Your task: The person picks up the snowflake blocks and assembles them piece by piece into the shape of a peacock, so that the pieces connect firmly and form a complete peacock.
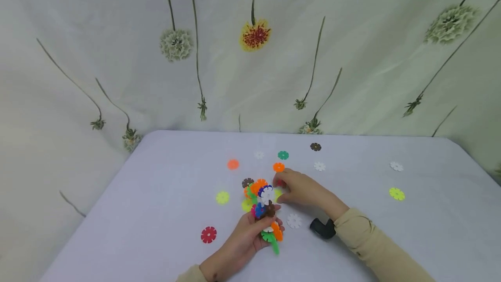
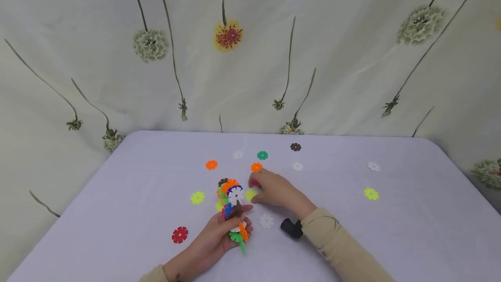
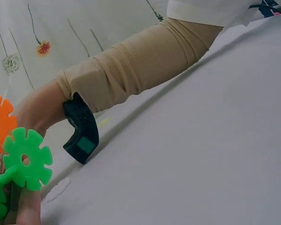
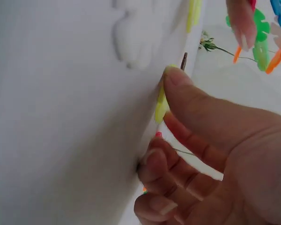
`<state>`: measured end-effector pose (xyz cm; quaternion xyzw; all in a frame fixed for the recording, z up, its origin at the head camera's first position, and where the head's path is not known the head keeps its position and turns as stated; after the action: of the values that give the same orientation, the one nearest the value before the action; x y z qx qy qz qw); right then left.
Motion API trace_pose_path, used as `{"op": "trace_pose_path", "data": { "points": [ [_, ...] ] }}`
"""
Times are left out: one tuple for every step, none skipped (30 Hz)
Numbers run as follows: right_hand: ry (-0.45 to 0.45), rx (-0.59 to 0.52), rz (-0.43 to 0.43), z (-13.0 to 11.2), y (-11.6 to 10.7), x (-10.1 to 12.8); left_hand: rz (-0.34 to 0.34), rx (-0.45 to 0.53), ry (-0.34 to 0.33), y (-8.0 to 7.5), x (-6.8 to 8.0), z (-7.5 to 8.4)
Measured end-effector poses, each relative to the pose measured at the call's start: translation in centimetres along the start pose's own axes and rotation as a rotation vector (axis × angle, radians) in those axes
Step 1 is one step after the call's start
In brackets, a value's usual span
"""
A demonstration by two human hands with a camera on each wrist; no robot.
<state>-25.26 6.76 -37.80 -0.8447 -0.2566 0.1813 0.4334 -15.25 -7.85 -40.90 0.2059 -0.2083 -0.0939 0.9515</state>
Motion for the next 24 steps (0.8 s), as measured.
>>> {"op": "trace_pose_path", "data": {
  "points": [
    [0.000,0.007,-0.004,-0.2,0.1,-0.1,0.003,-0.004,0.002,0.0,0.0,0.0],
    [0.001,0.009,-0.004,-0.2,0.2,-0.1,0.007,-0.005,0.002,0.0,0.1,-0.1],
    [-0.006,-0.008,-0.003,-0.2,0.2,0.1,0.008,-0.006,0.001,0.0,0.1,-0.2],
    [-0.002,-0.028,-0.001,-0.2,0.3,0.4,0.005,-0.006,-0.004,0.0,0.1,-0.3],
    [0.000,-0.052,0.007,0.0,0.3,1.0,0.000,-0.009,-0.016,0.1,0.2,-0.5],
    [-0.003,-0.079,0.014,0.1,0.2,1.6,-0.004,-0.008,-0.028,0.2,0.3,-0.7],
    [-0.007,-0.111,0.023,0.1,0.2,2.3,-0.008,-0.011,-0.039,0.3,0.3,-1.0],
    [-0.017,-0.151,0.039,0.1,0.0,3.1,-0.012,-0.016,-0.049,0.3,0.4,-1.2],
    [-0.036,-0.191,0.068,-0.1,-0.1,3.8,-0.016,-0.026,-0.055,0.4,0.5,-1.3],
    [-0.058,-0.237,0.110,-0.4,-0.4,4.6,-0.020,-0.038,-0.056,0.4,0.5,-1.4],
    [-0.099,-0.287,0.159,-0.8,-0.8,5.2,-0.018,-0.056,-0.055,0.4,0.6,-1.4],
    [-0.144,-0.334,0.213,-1.3,-1.2,5.7,-0.015,-0.073,-0.045,0.4,0.6,-1.4],
    [-0.191,-0.374,0.270,-1.8,-1.5,6.2,-0.012,-0.090,-0.035,0.3,0.6,-1.3],
    [-0.242,-0.401,0.323,-2.3,-1.9,6.6,-0.011,-0.103,-0.027,0.3,0.5,-1.1],
    [-0.290,-0.410,0.368,-2.8,-2.3,6.9,-0.011,-0.115,-0.019,0.2,0.5,-1.0],
    [-0.329,-0.406,0.399,-3.2,-2.5,7.1,-0.013,-0.121,-0.012,0.2,0.5,-0.8],
    [-0.366,-0.392,0.416,-3.6,-2.8,7.2,-0.016,-0.123,-0.006,0.2,0.4,-0.7],
    [-0.392,-0.372,0.421,-4.0,-2.9,7.3,-0.021,-0.122,0.001,0.1,0.4,-0.6],
    [-0.412,-0.350,0.414,-4.2,-3.0,7.2,-0.024,-0.118,0.006,0.1,0.3,-0.5],
    [-0.427,-0.325,0.403,-4.4,-3.1,7.2,-0.028,-0.117,0.009,0.1,0.3,-0.4],
    [-0.441,-0.295,0.393,-4.5,-3.1,7.2,-0.032,-0.117,0.014,0.1,0.2,-0.3],
    [-0.454,-0.267,0.381,-4.5,-3.1,7.2,-0.036,-0.115,0.016,0.1,0.2,-0.3],
    [-0.471,-0.238,0.371,-4.6,-3.1,7.2,-0.038,-0.117,0.018,0.1,0.2,-0.3],
    [-0.485,-0.207,0.367,-4.6,-3.1,7.3,-0.042,-0.122,0.020,0.1,0.2,-0.3]
  ]
}}
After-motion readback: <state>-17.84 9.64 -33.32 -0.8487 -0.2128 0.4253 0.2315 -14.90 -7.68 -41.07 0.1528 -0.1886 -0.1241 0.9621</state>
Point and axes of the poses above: each hand's wrist, its own x-axis away from the middle knuckle, its own y-axis out of the palm, z = x × y, the point moved 3 cm from there along -x, towards the middle knuckle, and after that the axes turned 5 degrees about z, right-handed, at the moved point
